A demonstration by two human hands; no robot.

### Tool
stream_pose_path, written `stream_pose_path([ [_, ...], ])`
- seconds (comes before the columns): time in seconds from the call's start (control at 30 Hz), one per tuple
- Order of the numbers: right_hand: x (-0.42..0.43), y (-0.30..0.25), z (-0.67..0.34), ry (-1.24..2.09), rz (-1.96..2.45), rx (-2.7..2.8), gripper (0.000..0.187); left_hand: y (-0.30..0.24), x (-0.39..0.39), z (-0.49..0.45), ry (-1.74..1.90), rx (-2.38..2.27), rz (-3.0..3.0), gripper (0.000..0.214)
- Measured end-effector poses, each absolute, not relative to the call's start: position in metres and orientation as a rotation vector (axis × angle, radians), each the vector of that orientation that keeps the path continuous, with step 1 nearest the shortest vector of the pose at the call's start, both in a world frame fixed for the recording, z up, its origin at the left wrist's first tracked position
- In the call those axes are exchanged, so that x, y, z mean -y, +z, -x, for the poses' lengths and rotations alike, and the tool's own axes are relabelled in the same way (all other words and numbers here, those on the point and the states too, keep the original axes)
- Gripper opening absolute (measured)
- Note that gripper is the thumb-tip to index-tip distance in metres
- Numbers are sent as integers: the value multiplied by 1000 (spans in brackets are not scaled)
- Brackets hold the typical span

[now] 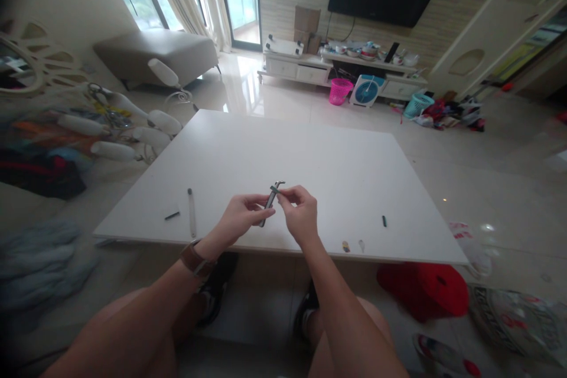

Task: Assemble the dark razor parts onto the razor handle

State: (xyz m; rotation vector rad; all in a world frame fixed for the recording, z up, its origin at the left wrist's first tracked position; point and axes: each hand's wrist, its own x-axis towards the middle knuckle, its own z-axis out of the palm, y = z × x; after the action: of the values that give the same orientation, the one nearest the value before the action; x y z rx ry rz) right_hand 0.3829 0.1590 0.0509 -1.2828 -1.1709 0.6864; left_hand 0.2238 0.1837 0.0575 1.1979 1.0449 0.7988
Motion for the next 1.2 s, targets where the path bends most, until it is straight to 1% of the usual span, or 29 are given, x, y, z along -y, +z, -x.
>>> stream_pose_path([
  [0.13,-157,61,-390,487,1260,1015,15,56,-184,-225,811,-1072,-1158,52],
  [0.23,-153,64,-388,395,1231,1024,16,57,-186,-225,822,-1065,-1139,50],
  [0.4,-153,60,-382,469,1245,1381,8,58,-188,-223,812,-1073,-1129,42],
  [0.5,-156,55,-383,495,1279,1315,13,57,-189,-223,797,-1065,-1094,42],
  [0.57,-157,52,-385,517,1299,1292,16,57,-188,-223,788,-1039,-1059,46],
  [0.7,-158,49,-385,518,1262,1363,6,60,-187,-222,775,-943,-971,61],
  [0.77,-158,49,-383,522,1231,1391,7,63,-186,-222,763,-885,-948,64],
  [1.0,-157,53,-382,440,1234,1507,12,65,-187,-219,757,-806,-933,47],
  [1.2,-156,51,-384,387,1245,1604,15,64,-187,-219,790,-849,-962,49],
])
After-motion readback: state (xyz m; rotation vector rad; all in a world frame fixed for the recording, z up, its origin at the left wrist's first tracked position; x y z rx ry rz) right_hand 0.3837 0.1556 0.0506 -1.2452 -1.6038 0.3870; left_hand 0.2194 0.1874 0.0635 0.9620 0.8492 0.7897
